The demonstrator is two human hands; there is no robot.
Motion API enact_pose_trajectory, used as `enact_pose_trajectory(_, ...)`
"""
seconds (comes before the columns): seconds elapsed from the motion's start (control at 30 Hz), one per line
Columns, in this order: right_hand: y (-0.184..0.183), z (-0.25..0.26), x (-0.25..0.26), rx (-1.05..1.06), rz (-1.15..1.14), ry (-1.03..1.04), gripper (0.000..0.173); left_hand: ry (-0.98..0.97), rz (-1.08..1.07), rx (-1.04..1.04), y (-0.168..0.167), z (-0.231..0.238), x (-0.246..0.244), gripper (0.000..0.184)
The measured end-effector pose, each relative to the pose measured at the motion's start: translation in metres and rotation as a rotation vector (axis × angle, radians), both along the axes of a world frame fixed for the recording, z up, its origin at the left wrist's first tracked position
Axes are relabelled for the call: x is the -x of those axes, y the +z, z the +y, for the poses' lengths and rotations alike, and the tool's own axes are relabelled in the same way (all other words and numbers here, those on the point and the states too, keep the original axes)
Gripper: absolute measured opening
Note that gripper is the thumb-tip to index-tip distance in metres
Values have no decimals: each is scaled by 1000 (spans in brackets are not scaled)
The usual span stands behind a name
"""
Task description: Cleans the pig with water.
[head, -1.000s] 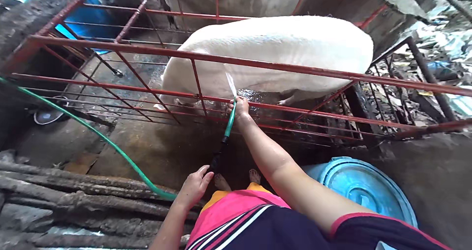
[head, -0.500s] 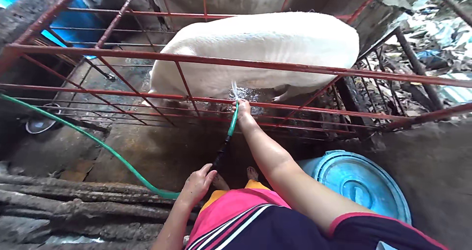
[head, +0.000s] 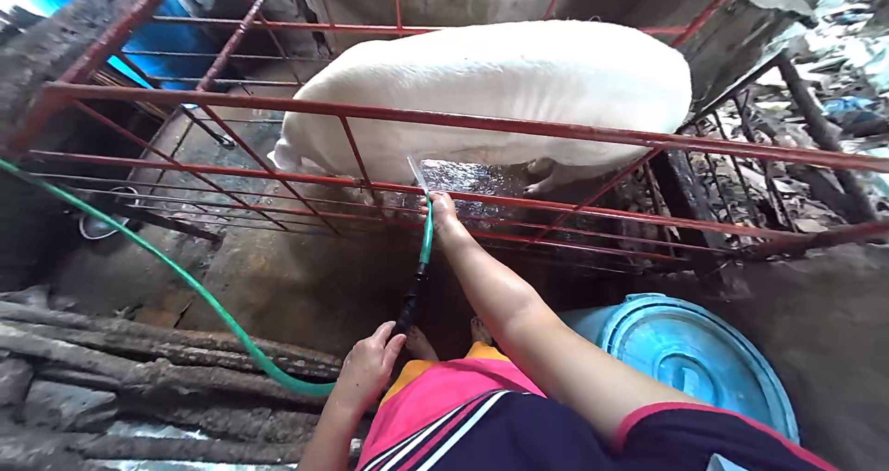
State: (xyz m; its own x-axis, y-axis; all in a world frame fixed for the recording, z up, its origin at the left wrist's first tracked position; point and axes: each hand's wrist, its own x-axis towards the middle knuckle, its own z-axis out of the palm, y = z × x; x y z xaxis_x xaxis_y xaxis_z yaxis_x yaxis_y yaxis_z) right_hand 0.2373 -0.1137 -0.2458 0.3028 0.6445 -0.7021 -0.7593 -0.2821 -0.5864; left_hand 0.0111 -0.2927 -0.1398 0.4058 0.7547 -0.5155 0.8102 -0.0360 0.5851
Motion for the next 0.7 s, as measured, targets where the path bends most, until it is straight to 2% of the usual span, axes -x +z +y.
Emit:
enact_pose_trajectory(0.1,-5,1,1,81,-38,24,25,-1,6,15,6,7,0,48)
enact_pose_trajectory(0.23,-3,8,4,100,19,9,12,-2,2,36,14,11,-1,47)
enact_pose_trajectory(0.43,3,16,8,125,-23,52,16,33,19,37,21,15,-6,47)
enact_pose_trajectory(0.6,-8,15,-3,94,-80,-61,21,5,25,47,21,29,-8,46)
enact_pose_trajectory(0.7,-1,15,-5,77,-57,-28,20,-2,13,54,15,25,-7,46)
